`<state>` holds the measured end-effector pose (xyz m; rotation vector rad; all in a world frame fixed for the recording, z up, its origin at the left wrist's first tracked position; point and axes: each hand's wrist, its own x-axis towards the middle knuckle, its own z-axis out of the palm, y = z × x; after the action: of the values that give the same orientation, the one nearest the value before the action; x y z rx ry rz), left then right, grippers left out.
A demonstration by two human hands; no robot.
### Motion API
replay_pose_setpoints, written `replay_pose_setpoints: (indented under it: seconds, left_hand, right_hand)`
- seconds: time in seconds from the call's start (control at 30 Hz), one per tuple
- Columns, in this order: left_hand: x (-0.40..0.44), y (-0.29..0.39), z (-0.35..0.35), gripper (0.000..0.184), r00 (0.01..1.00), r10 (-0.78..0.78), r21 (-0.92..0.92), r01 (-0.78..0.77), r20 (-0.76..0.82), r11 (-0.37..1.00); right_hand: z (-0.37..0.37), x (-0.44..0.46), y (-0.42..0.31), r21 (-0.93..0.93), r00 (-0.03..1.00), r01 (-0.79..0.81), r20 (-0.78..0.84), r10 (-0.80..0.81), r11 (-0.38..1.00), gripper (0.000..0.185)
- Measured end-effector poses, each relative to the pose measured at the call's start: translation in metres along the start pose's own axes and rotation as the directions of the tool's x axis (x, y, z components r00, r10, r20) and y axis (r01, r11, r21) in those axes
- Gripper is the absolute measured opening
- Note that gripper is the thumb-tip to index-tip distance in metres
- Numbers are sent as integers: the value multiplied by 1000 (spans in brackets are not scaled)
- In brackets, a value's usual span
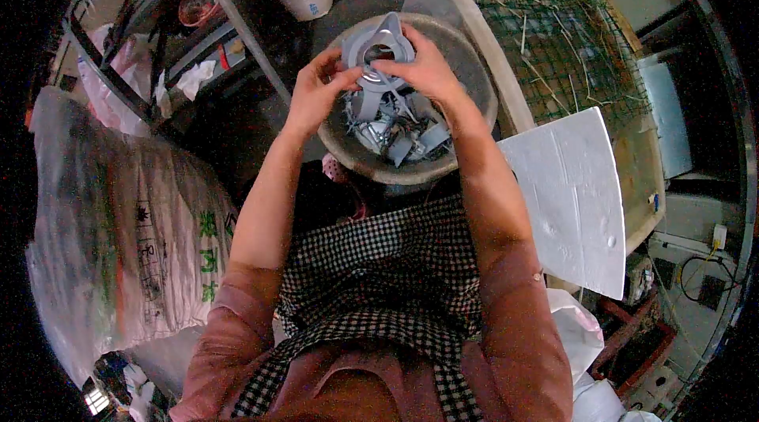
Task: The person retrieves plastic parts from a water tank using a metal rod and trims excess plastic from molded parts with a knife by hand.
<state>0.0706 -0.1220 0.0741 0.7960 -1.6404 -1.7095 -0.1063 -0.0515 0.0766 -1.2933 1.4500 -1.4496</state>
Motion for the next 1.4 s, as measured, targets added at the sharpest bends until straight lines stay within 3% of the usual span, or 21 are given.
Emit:
replay_pose_setpoints:
  seconds: [0.07,0.17,0.23,0.3,0.37,0.4,0.43,0.47,0.53,0.57,0.63,0.7,0.77,0.83,0.9,1.0,1.07,1.13,1.3,1.33,1.4]
  left_hand:
    - [-1,1,2,50,999,31,19,-31,10,999]
    - [-5,9,9,53,999,36,82,-34,-26,996]
    - [-4,12,9,59,998,-64,162,67,-27,985]
    - [2,-10,2,58,993,-55,289,83,-105,954]
    - [8,-24,-4,54,980,-18,230,64,-196,971]
    - [5,-12,-3,46,970,-58,-7,57,-238,998]
    - [6,-6,-8,46,964,-52,-9,51,-262,999]
    - [7,-1,-14,44,947,-115,-182,62,-299,981]
    - [-1,21,-23,38,898,-211,-394,46,-386,918]
    - [-6,17,-31,38,894,-202,-398,29,-401,917]
    - [-9,4,-50,38,799,-250,-485,-58,-547,873]
    - [-17,16,-73,38,758,-336,-550,-36,-559,834]
    - [-26,24,-101,25,731,-258,-431,-54,-632,901]
    - [-38,24,-132,19,629,-202,-392,-179,-751,902]
    - [-51,22,-163,21,543,-223,-442,-313,-809,841]
    - [-56,21,-191,16,476,-254,-485,-458,-842,746]
    - [-58,12,-202,15,503,-276,-515,-432,-819,741]
    - [-54,18,-201,15,506,-309,-537,-403,-806,741]
    - [-53,7,-208,24,600,-318,-606,-368,-734,705]
    - [-54,6,-209,24,636,-345,-649,-332,-690,685]
    - [-52,6,-212,27,553,-293,-565,-419,-780,711]
  right_hand:
    - [-2,0,1,53,1000,-12,9,12,999,64]
    - [-4,1,0,-82,998,59,7,-58,995,66]
    - [1,-1,2,-237,997,-45,-70,29,970,69]
    - [4,4,24,-203,991,-119,-83,104,972,68]
    - [12,4,2,266,972,-221,-19,235,938,66]
    - [9,4,0,384,963,-220,-61,263,897,60]
    - [2,9,0,493,948,-212,-105,300,843,53]
    - [-8,17,13,487,951,-220,-86,297,845,53]
    - [-16,30,55,56,888,-337,-313,337,940,41]
    - [-4,32,67,46,897,-327,-300,325,944,41]
    - [26,35,87,-539,989,-146,-103,107,830,27]
    - [71,51,113,-511,995,98,64,-76,854,25]
    - [128,83,99,-471,980,153,183,-74,869,24]
    - [186,129,106,-509,951,269,277,-140,818,24]
    - [250,172,103,-411,908,394,313,-279,822,26]
    - [338,216,100,-525,883,419,427,-196,741,23]
    - [383,237,110,-565,881,415,446,-159,713,22]
    - [416,255,133,-763,873,481,377,-308,432,23]
    - [434,269,148,-762,932,362,284,-225,537,30]
    - [433,268,140,-707,971,234,202,-127,667,30]
    - [429,261,140,-575,1000,19,19,-10,818,36]
